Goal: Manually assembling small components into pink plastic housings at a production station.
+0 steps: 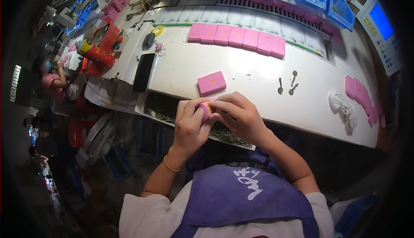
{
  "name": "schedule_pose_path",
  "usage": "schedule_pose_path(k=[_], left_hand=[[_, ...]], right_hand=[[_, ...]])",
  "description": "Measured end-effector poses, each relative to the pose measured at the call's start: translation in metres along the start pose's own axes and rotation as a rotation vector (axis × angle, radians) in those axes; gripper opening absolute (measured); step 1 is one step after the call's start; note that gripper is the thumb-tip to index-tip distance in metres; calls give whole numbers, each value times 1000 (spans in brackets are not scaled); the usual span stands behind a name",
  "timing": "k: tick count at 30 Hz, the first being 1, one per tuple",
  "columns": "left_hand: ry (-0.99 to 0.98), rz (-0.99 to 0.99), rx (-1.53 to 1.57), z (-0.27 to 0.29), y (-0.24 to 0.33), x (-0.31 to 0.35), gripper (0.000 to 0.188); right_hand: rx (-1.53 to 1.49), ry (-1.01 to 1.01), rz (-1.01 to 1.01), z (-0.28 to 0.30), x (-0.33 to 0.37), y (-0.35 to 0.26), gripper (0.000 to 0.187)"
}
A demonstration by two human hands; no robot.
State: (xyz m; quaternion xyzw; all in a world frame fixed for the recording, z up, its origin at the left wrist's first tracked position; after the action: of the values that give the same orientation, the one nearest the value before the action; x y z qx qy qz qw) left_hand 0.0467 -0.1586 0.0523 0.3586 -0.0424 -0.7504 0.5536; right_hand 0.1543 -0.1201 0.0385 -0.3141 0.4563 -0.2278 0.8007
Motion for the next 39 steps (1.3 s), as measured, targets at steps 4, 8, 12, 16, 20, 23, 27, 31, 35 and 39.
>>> schedule_pose_path(k=[4,8,12,16,20,23,27,31,35,39], left_hand=[[7,11,7,1,0,1,21],[10,15,12,1,2,1,20],[17,23,5,-1,2,1,20],[-40,60,66,-6,-6,6,25],[-43,149,90,6,-16,25,23],[-83,225,53,4,-25,37,17],[-81,254,-35,2,-33,43,20],[-90,336,101,4,-51,48,20],[-124,417,183,6,-58,54,26],[-148,436,317,3,-53,49,27]], right_hand=[[-217,-11,-176,-3,1,19,27],[-282,-15,-177,-3,0,20,26],[-194,-5,-168,-3,4,21,30],[85,-6,86,-4,11,1,40],[118,-36,128,-29,16,-9,42],[116,6,213,-46,15,-20,37],[193,21,155,-52,20,-9,26],[289,-54,54,-47,34,13,37],[231,-150,2,-45,44,14,43],[109,-77,-123,-28,39,9,36]])
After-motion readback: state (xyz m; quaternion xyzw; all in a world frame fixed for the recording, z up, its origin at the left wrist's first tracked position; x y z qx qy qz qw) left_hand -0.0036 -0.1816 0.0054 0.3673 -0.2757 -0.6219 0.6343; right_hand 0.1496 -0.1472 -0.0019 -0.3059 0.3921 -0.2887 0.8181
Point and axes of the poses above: each hand's wrist, its own x-axis away from the middle knuckle, its own z-axis out of the back of the hand, y = z × x, the point moved 10 cm from there along -x, towards the middle knuckle, and after that the axes turned 2 degrees about z, right-handed, at the moved point
